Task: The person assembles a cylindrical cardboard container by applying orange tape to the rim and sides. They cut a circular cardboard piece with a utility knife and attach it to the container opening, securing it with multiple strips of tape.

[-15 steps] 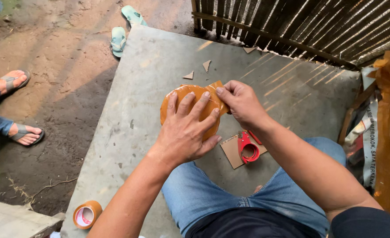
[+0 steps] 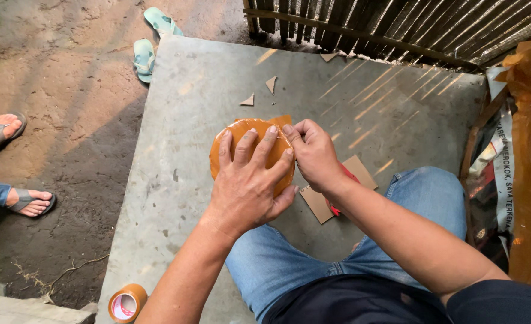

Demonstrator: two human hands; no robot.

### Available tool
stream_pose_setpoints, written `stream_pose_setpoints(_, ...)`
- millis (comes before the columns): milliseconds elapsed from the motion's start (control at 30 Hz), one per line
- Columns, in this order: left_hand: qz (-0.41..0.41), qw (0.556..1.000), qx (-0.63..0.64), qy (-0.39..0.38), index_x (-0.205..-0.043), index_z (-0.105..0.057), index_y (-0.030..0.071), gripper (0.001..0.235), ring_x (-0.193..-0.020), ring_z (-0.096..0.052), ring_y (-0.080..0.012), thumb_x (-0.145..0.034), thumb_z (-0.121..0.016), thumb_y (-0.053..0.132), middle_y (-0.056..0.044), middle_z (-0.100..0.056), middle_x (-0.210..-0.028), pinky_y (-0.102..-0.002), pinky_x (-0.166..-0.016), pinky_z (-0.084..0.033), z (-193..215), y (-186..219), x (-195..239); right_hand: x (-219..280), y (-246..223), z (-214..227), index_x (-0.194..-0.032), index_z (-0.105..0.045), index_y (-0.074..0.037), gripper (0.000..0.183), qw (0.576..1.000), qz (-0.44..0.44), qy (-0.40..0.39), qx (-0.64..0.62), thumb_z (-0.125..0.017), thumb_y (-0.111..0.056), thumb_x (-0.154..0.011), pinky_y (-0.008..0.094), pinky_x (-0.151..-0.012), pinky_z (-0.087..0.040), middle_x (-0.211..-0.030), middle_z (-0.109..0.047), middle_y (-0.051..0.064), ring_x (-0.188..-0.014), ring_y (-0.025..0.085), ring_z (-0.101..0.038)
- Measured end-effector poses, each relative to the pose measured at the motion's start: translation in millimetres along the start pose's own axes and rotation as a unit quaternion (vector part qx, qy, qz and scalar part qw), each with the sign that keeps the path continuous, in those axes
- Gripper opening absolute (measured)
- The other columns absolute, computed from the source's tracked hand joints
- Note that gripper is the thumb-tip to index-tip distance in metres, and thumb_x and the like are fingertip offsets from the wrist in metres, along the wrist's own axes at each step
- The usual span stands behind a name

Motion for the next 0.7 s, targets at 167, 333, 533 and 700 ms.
stream_pose_setpoints(167, 0.000, 1.000, 0.002, 0.007, -0.126, -0.067, 0.018, 0.055, -0.134, -0.045, -0.0402, -0.081, -0.074, 0.048, -0.017, -0.053, -0.146, -0.068, -0.115, -0.024, -3, 2, 4, -3, 8, 3, -0.094, -0.062, -0.003, 0.024, 0.996, -0.064, -0.026, -0.054, -0.062, -0.025, -0.103, 0.024, -0.060, -0.050, -0.081, -0.065, 0.002, -0.069, 0.006, -0.057)
stream_pose_setpoints(333, -0.008, 1.000, -0.008, 0.017, -0.123, -0.069, 0.018, 0.053, -0.132, -0.046, -0.0407, -0.080, -0.074, 0.047, -0.016, -0.054, -0.144, -0.070, -0.113, -0.024, -3, 4, 3, -6, 8, 21, -0.106, -0.056, -0.007, 0.020, 0.994, -0.107, -0.003, 0.004, -0.069, -0.022, -0.101, 0.029, -0.059, -0.044, -0.084, -0.059, 0.003, -0.068, 0.012, -0.051)
stream_pose_setpoints(533, -0.018, 0.999, -0.012, 0.038, -0.123, -0.069, 0.018, 0.053, -0.130, -0.047, -0.0411, -0.080, -0.073, 0.048, -0.018, -0.056, -0.137, -0.069, -0.114, -0.026, -5, 7, 5, 8, -35, 22, -0.135, -0.059, 0.006, 0.046, 0.970, 0.204, -0.118, -0.055, -0.040, -0.031, -0.115, 0.035, -0.112, -0.043, -0.133, -0.066, 0.013, -0.126, 0.020, -0.058)
stream_pose_setpoints(700, -0.013, 0.999, -0.007, 0.031, -0.124, -0.070, 0.020, 0.055, -0.129, -0.047, -0.0422, -0.079, -0.072, 0.050, -0.020, -0.055, -0.125, -0.069, -0.114, -0.026, -7, 6, 10, 4, -51, 0, -0.151, -0.043, 0.006, 0.068, 0.942, 0.144, -0.289, -0.093, -0.028, -0.048, -0.112, 0.041, -0.125, -0.033, -0.155, -0.049, 0.018, -0.147, 0.026, -0.045)
Point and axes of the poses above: each hand's wrist, its own x-axis away from the middle knuckle, its own z-axis out of the back of the hand, y = z × x, the point moved 1 cm from there along -x, towards the middle knuckle
